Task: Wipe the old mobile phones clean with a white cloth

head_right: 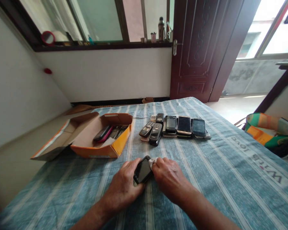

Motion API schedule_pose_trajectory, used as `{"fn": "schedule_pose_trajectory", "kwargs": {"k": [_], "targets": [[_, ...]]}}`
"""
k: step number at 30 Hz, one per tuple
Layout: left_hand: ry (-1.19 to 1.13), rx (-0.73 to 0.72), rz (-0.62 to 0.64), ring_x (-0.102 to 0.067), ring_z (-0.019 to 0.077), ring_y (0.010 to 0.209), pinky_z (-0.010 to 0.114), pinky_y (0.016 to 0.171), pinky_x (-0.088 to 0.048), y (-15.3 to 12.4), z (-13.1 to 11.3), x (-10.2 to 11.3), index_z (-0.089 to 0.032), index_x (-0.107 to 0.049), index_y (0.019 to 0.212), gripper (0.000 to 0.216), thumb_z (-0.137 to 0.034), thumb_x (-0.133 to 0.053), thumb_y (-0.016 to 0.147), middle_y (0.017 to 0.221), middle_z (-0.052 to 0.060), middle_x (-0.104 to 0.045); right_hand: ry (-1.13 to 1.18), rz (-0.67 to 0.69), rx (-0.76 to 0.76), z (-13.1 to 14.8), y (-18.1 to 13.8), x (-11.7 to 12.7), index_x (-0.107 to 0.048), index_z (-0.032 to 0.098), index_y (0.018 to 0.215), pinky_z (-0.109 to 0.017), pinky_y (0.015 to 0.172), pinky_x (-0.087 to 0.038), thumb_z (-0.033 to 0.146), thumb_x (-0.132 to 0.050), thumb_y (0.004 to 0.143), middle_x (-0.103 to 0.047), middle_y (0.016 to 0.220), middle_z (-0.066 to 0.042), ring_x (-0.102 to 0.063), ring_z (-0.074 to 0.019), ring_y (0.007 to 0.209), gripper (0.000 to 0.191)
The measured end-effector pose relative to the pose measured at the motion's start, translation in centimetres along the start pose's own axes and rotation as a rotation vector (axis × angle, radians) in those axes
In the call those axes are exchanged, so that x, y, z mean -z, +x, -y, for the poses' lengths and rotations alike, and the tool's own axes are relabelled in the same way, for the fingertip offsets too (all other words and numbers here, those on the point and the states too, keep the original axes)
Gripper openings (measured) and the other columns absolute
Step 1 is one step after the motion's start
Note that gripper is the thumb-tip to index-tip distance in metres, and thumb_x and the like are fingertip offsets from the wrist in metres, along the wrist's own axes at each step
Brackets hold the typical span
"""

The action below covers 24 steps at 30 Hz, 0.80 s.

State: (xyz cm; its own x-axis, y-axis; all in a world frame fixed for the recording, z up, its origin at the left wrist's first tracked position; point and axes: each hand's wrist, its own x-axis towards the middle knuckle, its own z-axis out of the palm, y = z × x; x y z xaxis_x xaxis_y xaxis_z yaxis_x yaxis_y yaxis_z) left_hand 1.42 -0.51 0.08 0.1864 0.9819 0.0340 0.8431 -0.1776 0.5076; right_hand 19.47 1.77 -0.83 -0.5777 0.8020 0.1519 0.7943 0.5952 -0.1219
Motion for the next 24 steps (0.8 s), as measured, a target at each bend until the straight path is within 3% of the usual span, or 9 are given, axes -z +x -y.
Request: {"fn": "schedule_pose_trajectory", "kwargs": {"k": [12,24], "targets": [[0.001,-0.005,0.012,-0.056,0.0261,0.102,0.035,0.087,-0.043,0.0,0.1,0.1,-0.020,-0.057,0.106,0.038,-0.019,-0.055,0.068,0.105,0.008,-0.064,-0.015,0.014,0.039,0.4,4.0,0.1,-0.068,0.018,0.090,-0.026,0.063,-0.035,0.010,-0.047,0.089,-0.067,0.089,-0.005,-0.059,-0.0187,0.079,0.022],[0.009,-0.024,0.015,-0.055,0.0244,0.100,0.034,0.088,-0.043,-0.1,-0.2,0.2,-0.018,-0.056,0.107,0.040,-0.018,-0.055,0.067,0.103,0.007,-0.063,0.026,0.014,0.005,0.0,-0.9,0.1,-0.067,0.019,0.100,-0.026,0.066,-0.034,0.005,-0.044,0.088,-0.064,0.087,-0.004,-0.057,-0.0175,0.078,0.029]]}}
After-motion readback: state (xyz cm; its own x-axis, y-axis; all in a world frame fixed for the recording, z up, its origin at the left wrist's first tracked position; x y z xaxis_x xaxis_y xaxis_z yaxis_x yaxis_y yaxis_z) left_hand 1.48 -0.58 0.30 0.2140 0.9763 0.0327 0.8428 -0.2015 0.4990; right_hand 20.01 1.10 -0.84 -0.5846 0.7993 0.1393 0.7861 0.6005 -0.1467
